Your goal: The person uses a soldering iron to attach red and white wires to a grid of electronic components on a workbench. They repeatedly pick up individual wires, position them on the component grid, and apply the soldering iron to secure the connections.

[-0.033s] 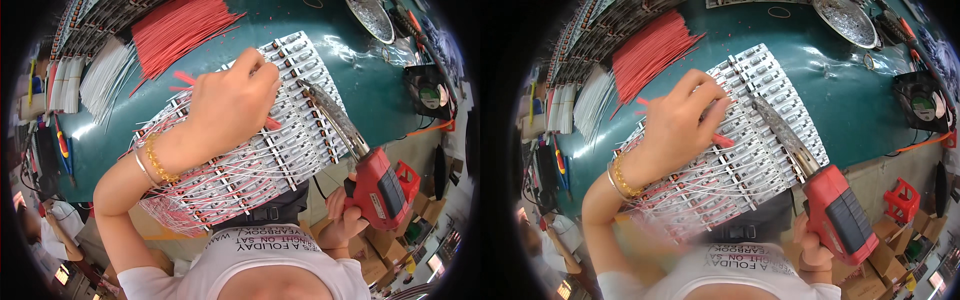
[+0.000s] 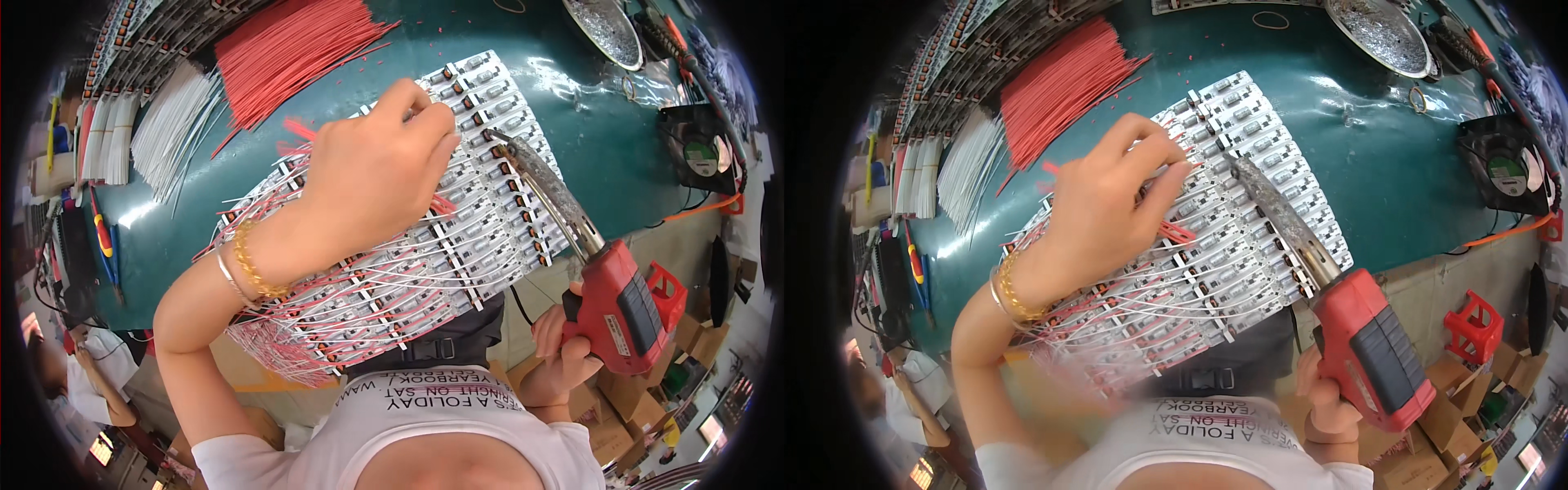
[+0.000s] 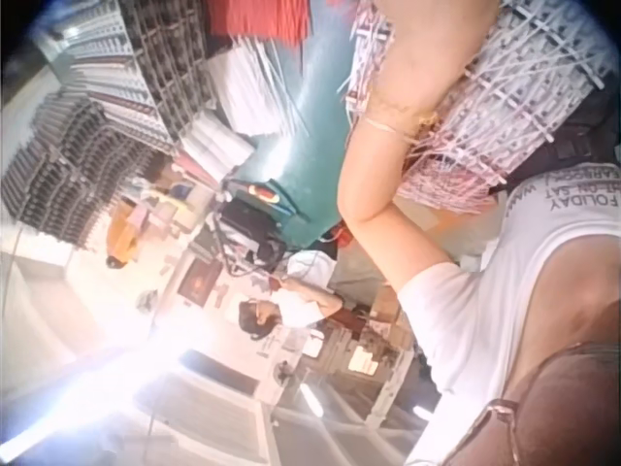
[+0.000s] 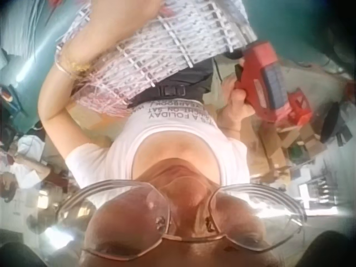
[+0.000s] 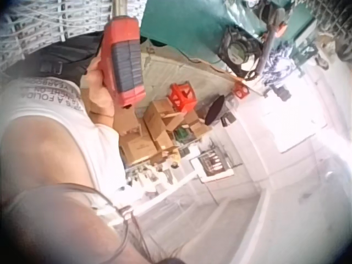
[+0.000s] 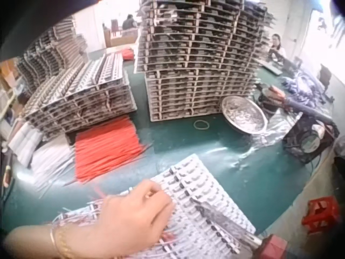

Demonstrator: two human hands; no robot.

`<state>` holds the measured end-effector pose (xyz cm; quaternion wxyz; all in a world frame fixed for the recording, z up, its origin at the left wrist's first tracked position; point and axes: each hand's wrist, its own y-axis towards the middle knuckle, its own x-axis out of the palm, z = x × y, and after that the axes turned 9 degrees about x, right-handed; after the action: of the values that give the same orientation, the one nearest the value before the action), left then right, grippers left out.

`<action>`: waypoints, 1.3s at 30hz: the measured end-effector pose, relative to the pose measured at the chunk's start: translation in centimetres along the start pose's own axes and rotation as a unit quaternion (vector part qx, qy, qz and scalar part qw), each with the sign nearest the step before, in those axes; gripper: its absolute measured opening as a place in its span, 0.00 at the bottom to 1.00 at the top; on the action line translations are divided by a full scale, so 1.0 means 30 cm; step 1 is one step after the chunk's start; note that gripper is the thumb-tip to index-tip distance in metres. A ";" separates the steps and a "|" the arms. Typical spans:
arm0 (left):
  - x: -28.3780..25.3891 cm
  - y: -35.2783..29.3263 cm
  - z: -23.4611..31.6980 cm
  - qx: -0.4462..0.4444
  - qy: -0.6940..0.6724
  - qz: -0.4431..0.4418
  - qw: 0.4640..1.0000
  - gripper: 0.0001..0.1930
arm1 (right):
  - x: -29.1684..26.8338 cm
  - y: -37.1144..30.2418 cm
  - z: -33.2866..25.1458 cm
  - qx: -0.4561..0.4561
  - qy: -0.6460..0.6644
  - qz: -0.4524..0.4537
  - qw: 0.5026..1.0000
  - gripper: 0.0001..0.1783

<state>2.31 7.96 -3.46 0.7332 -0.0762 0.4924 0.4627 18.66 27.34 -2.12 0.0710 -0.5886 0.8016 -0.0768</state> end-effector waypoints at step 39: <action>0.025 -0.023 0.016 0.012 -0.019 0.038 0.999 0.06 | -0.053 -0.047 0.054 -0.043 0.005 0.001 0.999 0.41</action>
<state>3.20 8.30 -4.06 0.7252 -0.0405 0.4864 0.4856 20.77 28.38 -3.38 0.0423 -0.5903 0.8048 -0.0452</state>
